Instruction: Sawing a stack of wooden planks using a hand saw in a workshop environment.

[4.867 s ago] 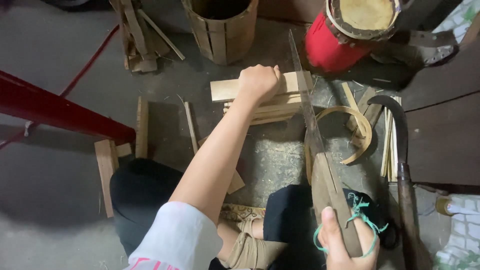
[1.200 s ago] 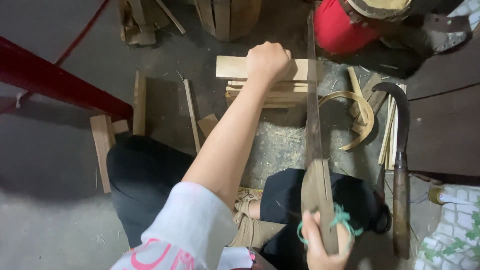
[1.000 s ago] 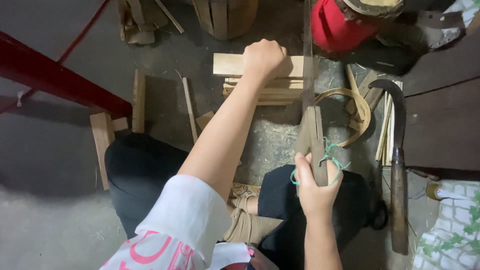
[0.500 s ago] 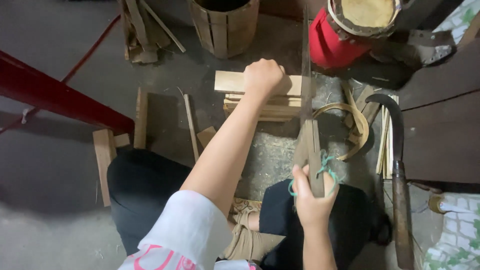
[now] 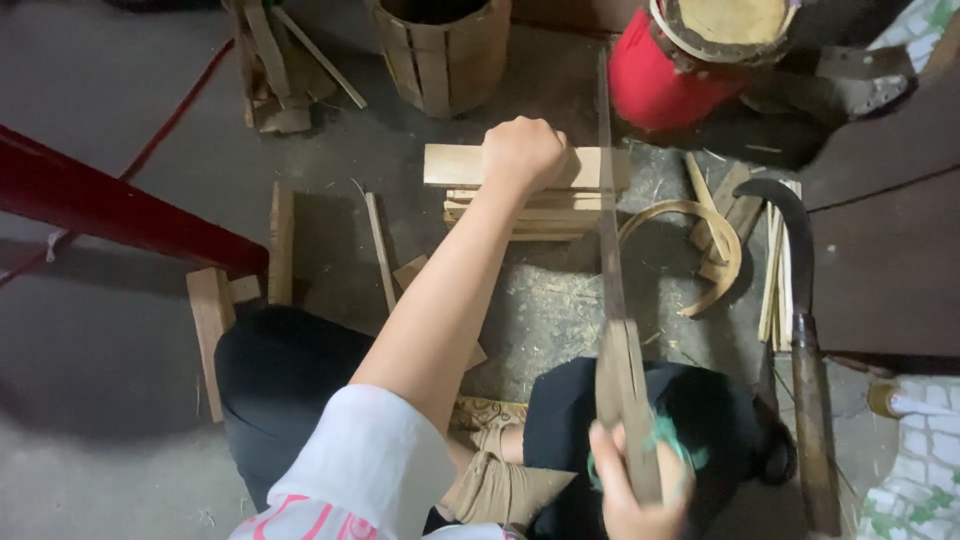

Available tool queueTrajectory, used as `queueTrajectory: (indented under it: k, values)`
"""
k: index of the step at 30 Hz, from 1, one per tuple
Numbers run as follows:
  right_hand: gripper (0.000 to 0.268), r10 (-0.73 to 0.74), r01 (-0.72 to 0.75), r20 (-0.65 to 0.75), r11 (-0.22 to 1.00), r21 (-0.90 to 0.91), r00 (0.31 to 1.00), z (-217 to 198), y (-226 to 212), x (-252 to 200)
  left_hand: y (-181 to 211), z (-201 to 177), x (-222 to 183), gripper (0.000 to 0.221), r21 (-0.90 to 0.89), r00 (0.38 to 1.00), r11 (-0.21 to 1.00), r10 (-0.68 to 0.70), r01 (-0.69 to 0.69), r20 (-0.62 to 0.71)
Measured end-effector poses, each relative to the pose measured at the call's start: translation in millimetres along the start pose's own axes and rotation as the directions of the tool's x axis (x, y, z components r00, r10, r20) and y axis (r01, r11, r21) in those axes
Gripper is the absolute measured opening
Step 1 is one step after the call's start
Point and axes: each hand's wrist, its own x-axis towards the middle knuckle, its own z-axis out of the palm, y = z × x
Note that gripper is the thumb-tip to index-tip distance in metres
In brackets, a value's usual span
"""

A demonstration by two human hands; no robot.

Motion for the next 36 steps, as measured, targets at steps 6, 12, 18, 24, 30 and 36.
queueTrajectory:
  k: [6,12,18,24,30,36]
  values:
    - [0.018,-0.07,0.063,0.032,0.982,0.176,0.997,28.3,-31.4,44.1,-0.9,7.5,2.4,0.045,-0.012,0.998,0.999,-0.043,0.042,-0.039]
    - [0.015,-0.143,0.147,-0.059,0.987,0.066,0.988,3.8,47.3,-18.9,-3.8,14.2,7.8,0.042,-0.043,0.995,0.997,-0.069,0.066,-0.074]
    - [0.014,-0.056,0.056,-0.035,0.998,-0.014,0.998,6.2,11.1,-0.5,-3.8,10.0,0.5,0.045,-0.001,0.995,1.0,0.008,-0.008,-0.099]
    - [0.018,0.0,-0.018,0.053,0.945,0.325,0.999,36.4,-41.7,66.4,-11.2,21.7,11.2,0.043,-0.034,0.993,0.999,-0.012,0.008,-0.118]
    - [0.01,-0.319,0.312,-0.057,0.944,-0.112,0.946,9.0,105.9,-10.9,-4.1,10.4,11.4,0.044,-0.045,0.993,0.996,-0.078,0.075,-0.09]
    - [0.012,-0.413,0.394,-0.092,0.903,-0.17,0.906,-8.5,39.8,-24.9,3.9,-9.9,-2.9,0.046,-0.004,0.999,0.999,-0.035,0.035,-0.012]
